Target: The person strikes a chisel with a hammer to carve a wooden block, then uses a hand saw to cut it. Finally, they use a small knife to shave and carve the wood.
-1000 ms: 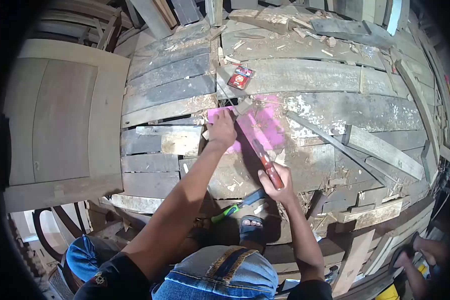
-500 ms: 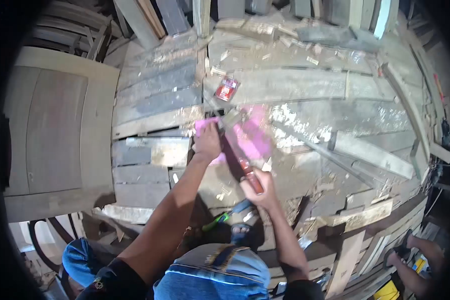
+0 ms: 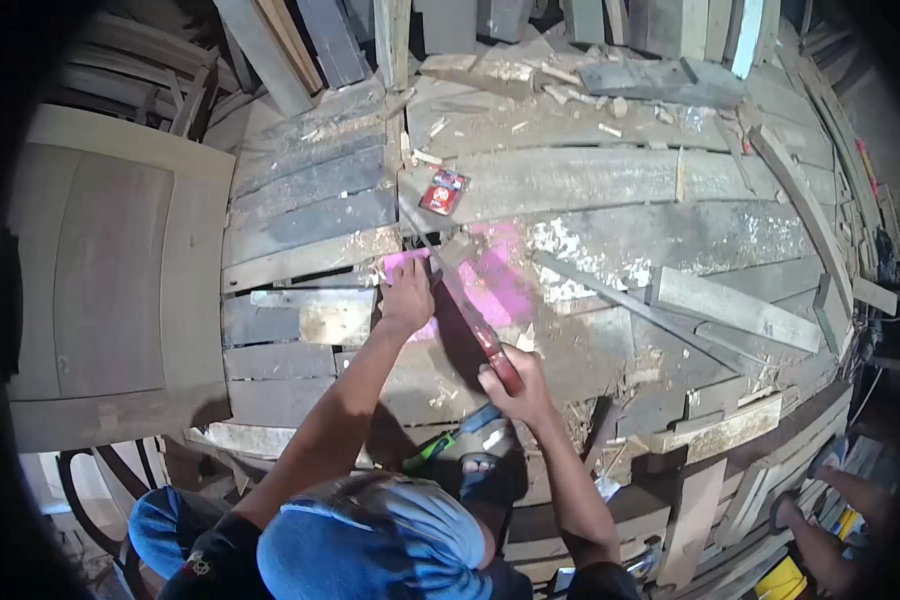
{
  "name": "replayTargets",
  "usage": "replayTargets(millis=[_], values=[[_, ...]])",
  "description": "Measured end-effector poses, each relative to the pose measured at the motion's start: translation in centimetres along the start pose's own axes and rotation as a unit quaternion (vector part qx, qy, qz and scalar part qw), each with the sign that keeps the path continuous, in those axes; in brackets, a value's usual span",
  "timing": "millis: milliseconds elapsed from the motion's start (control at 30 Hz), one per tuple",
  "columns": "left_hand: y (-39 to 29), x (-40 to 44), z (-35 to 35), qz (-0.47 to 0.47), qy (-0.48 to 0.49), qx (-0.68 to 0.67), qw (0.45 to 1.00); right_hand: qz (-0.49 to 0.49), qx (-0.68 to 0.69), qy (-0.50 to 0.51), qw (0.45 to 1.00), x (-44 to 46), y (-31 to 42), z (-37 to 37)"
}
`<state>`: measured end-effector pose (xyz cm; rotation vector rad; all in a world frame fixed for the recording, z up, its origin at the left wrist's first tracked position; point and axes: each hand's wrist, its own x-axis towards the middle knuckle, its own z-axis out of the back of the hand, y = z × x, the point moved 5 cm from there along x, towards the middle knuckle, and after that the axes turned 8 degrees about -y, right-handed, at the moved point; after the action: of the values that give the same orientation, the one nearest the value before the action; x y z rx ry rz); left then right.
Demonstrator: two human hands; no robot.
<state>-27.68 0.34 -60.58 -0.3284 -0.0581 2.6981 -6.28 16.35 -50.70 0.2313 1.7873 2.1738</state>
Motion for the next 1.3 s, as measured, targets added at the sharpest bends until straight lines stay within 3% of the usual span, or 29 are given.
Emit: replayTargets(millis=[67, 167, 233, 267, 367, 400, 467, 600, 700, 767, 833, 967, 1033, 1100, 1167, 1233, 1300], values=[[-0.1, 0.6, 0.7, -0.005, -0.011, -0.041, 0.999, 0.007, -0.041, -0.004, 0.999, -2.7, 2.3, 1.8], [0.4, 0.1, 0.2, -0.028, -0.005, -0.042, 0.999, -0.067, -0.079, 0.02, 0.994, -8.4, 3.4, 5.4], [-0.9, -0.7, 0.5, -0.025, -0.018, 0.025, 0.999, -0.081, -0.07, 0.024, 0.994, -8.3, 4.1, 5.0], [-0.9, -0.9, 0.7, -0.041, -0.072, -0.002, 0.997, -0.046, -0.059, 0.006, 0.997, -7.4, 2.6, 4.1], [-1.1, -1.3, 1.3, -0.044, -0.077, -0.009, 0.996, 0.015, 0.026, -0.017, 0.999, -0.4, 0.6, -0.8], [-0.2, -0.3, 1.1, -0.015, -0.008, -0.026, 1.0, 0.018, 0.023, -0.011, 1.0, 0.5, 1.2, -1.2], [0.1, -0.6, 1.1, -0.012, 0.0, -0.022, 1.0, 0.02, 0.015, 0.002, 1.0, 1.0, 2.8, -1.5], [-0.3, -1.0, 0.9, -0.031, -0.008, -0.016, 0.999, -0.078, -0.088, -0.004, 0.993, -9.4, 2.6, 4.2], [-0.6, -1.2, 0.8, -0.04, -0.02, 0.008, 0.999, -0.055, -0.061, -0.018, 0.996, -8.9, 2.2, 3.5], [-1.2, -1.7, 1.2, -0.051, -0.037, 0.014, 0.998, -0.033, 0.011, -0.033, 0.999, -2.4, 1.0, -0.8], [0.9, -0.1, 1.5, -0.025, 0.025, -0.048, 0.998, -0.022, 0.065, -0.061, 0.996, 1.3, 0.2, -4.0], [1.4, 1.6, -0.4, -0.047, -0.05, -0.032, 0.997, -0.033, -0.034, -0.032, 0.998, -6.3, 1.3, 0.8], [1.2, -0.6, -1.5, -0.038, -0.034, -0.024, 0.998, -0.095, -0.081, 0.003, 0.992, -11.1, 1.9, 3.6], [0.3, -0.3, 0.0, -0.027, -0.026, 0.004, 0.999, -0.082, -0.068, -0.023, 0.994, -9.5, 1.0, 3.0], [0.9, 0.6, 1.4, 0.032, 0.021, -0.071, 0.997, -0.057, -0.089, -0.048, 0.993, -8.7, -1.6, 2.0], [1.5, 0.8, 1.1, 0.043, -0.02, -0.125, 0.991, -0.101, -0.044, -0.062, 0.992, -6.6, -0.6, 2.3], [2.3, 1.4, 0.0, 0.038, 0.043, -0.157, 0.986, -0.085, -0.045, -0.001, 0.995, -6.5, 0.6, 2.7]])
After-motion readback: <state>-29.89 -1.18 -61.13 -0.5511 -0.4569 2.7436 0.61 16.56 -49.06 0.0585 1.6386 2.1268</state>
